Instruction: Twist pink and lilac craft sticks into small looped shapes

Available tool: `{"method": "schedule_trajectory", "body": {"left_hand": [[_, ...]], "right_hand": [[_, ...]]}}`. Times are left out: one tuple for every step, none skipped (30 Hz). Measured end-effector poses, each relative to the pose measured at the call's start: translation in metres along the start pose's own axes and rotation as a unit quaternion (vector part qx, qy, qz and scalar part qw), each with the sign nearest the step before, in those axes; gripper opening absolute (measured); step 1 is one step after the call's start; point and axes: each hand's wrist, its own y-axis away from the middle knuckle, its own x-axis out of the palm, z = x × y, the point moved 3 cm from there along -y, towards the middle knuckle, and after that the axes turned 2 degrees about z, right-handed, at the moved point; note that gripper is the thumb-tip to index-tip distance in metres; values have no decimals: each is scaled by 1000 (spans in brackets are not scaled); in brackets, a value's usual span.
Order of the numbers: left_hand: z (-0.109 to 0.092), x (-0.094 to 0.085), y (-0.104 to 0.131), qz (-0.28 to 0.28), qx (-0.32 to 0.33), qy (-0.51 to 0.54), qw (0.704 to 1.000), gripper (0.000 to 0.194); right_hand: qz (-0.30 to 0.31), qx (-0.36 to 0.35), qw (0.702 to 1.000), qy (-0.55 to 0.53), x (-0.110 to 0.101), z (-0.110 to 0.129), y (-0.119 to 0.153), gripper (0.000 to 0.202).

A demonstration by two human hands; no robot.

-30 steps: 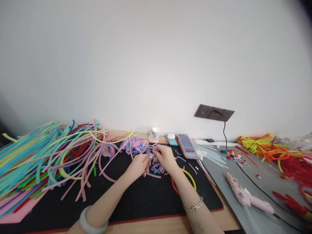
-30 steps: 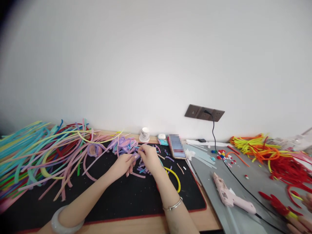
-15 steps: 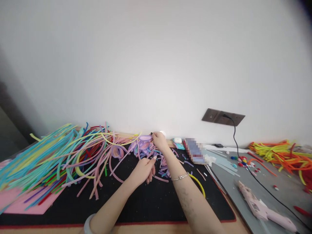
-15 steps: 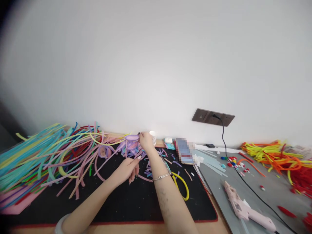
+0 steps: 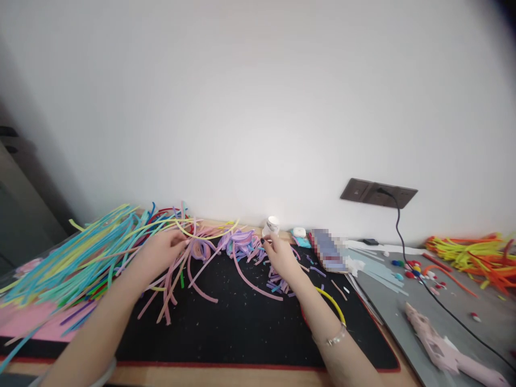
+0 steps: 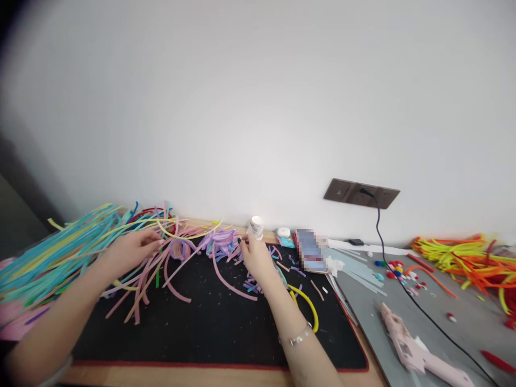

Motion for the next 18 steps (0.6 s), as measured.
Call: {"method": "schedule_trajectory", "body": {"left_hand": [[12,-5,-3,5,-22,-30,999,21],[23,-8,-6,25,-39,-48,998,21],[33,-11,-8,41,-60,-59,996,21],[41,-12,-10,52,-64,-65,994,22],[47,-15,-12,54,-74,-75,993,23],[54,-17,-14,57,-94,-89,990,24],[59,-20,-16,43,-111,-103,988,26],[62,-23,-18,28,-114,-107,987,27],[64,-26,-21,20,-114,-108,987,28],[65,-29,-24,10,-110,-111,988,29],[65,-31,-28,1,-106,-113,988,29],[66,-32,-32,-5,-103,-117,988,28],[67,-33,-37,-11,-101,-120,988,28],[68,-33,-42,-14,-104,-127,986,28],[68,-33,-47,-15,-105,-135,985,28],[69,-32,-51,-15,-107,-144,984,27],[69,-30,-55,-10,-105,-152,983,26],[68,-28,-58,-1,-102,-156,983,24]], "right_hand": [[-4,-2,1000,-8,-2,-3,10,24],[-2,-2,1000,-14,-4,-7,19,24],[0,-4,1000,-21,-5,-10,28,24],[-7,-4,1000,-27,-6,-14,35,23],[-14,-4,999,-33,-7,-18,40,23],[-22,-2,999,-37,-7,-22,45,23],[-30,0,999,-41,-7,-25,48,23],[-36,1,998,-44,-7,-28,50,23],[-42,-1,998,-46,-7,-31,52,22],[-48,-3,998,-48,-7,-33,53,23],[-55,-6,997,-47,-7,-34,54,23],[-63,-9,997,-46,-7,-35,55,23],[-71,-11,996,-44,-7,-35,56,22],[-76,-13,996,-44,-7,-36,57,22],[-79,-13,996,-45,-7,-36,58,22],[-80,-14,996,-48,-8,-37,58,22],[-80,-15,995,-51,-8,-38,59,23],[-80,-15,995,-52,-9,-38,59,23]]}}
